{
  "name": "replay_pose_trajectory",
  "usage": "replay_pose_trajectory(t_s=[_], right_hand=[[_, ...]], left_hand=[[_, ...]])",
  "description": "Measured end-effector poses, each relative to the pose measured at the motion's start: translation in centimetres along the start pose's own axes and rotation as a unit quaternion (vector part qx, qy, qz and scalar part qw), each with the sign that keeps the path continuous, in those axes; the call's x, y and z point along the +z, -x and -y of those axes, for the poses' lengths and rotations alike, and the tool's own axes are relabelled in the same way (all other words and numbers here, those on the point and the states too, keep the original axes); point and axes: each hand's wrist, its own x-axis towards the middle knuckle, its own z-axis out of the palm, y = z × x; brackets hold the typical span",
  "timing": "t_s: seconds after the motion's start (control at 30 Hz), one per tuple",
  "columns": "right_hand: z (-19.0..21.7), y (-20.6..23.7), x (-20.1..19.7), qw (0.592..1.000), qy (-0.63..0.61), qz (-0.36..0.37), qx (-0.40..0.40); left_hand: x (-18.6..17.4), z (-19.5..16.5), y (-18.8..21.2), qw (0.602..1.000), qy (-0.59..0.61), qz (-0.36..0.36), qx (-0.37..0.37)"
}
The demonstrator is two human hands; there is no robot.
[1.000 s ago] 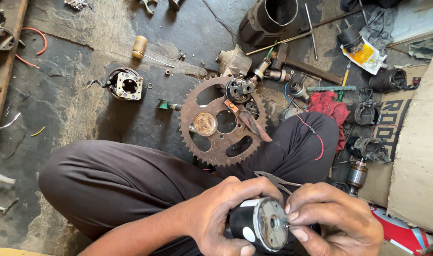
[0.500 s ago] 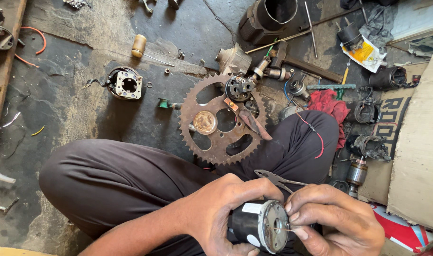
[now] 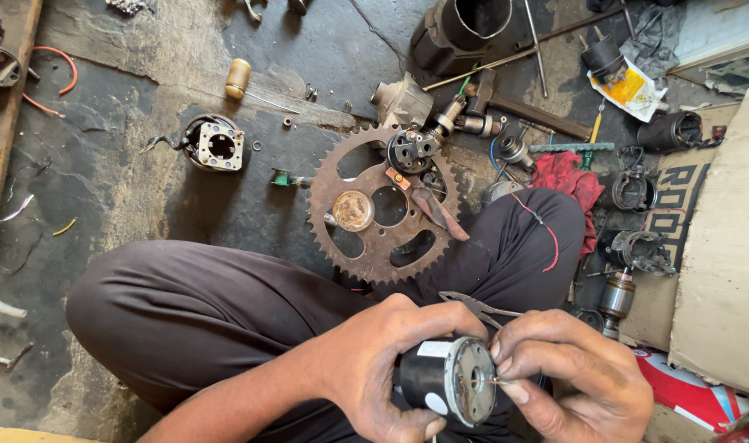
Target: The person sits on the floor and uses a soldering iron to attach a small copper component to a cylindrical motor part. They then use pliers to adjust the component and inspect the assembly.
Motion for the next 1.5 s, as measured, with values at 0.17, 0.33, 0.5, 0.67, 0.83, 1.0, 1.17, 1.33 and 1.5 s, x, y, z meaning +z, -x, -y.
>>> replay_pose_trajectory(t_s=[0.17, 0.33, 0.5, 0.67, 0.83, 1.0, 1.17, 1.33, 1.5], right_hand=[[-0.3, 0.2, 0.0, 1.000, -0.008, -0.011, 0.009], [-0.5, 0.3, 0.1, 1.000, -0.005, -0.005, -0.003], [-0.2, 0.3, -0.1, 1.000, -0.004, 0.004, -0.013], [0.1, -0.1, -0.3, 0.999, -0.006, 0.023, -0.021], [0.5, -0.5, 0.1, 0.999, -0.027, 0.016, -0.015], [1.3, -0.8, -0.3, 0.998, 0.017, 0.037, -0.043], [2.0, -0.5, -0.3, 0.993, 0.116, 0.025, -0.018], [1.6, -0.3, 0.0, 0.991, 0.129, 0.017, -0.043], [0.9, 0.0, 0.9, 0.989, 0.137, -0.048, -0.041]], left_hand=[[0.0, -0.2, -0.1, 1.000, 0.006, -0.003, -0.012], [0.0, -0.4, -0.1, 1.000, -0.001, 0.005, -0.017], [-0.2, -0.3, -0.1, 1.000, -0.023, 0.007, 0.006], [0.0, -0.4, -0.1, 0.998, -0.060, 0.005, 0.014], [0.0, -0.3, 0.0, 0.997, -0.082, 0.005, 0.017], [0.1, 0.1, -0.3, 0.986, -0.133, -0.016, 0.100], [0.1, 0.0, -0.6, 0.965, -0.227, -0.045, 0.119], [0.3, -0.3, -0.9, 0.935, -0.322, -0.079, 0.122], [0.3, -0.1, -1.0, 0.929, -0.347, -0.063, 0.110]])
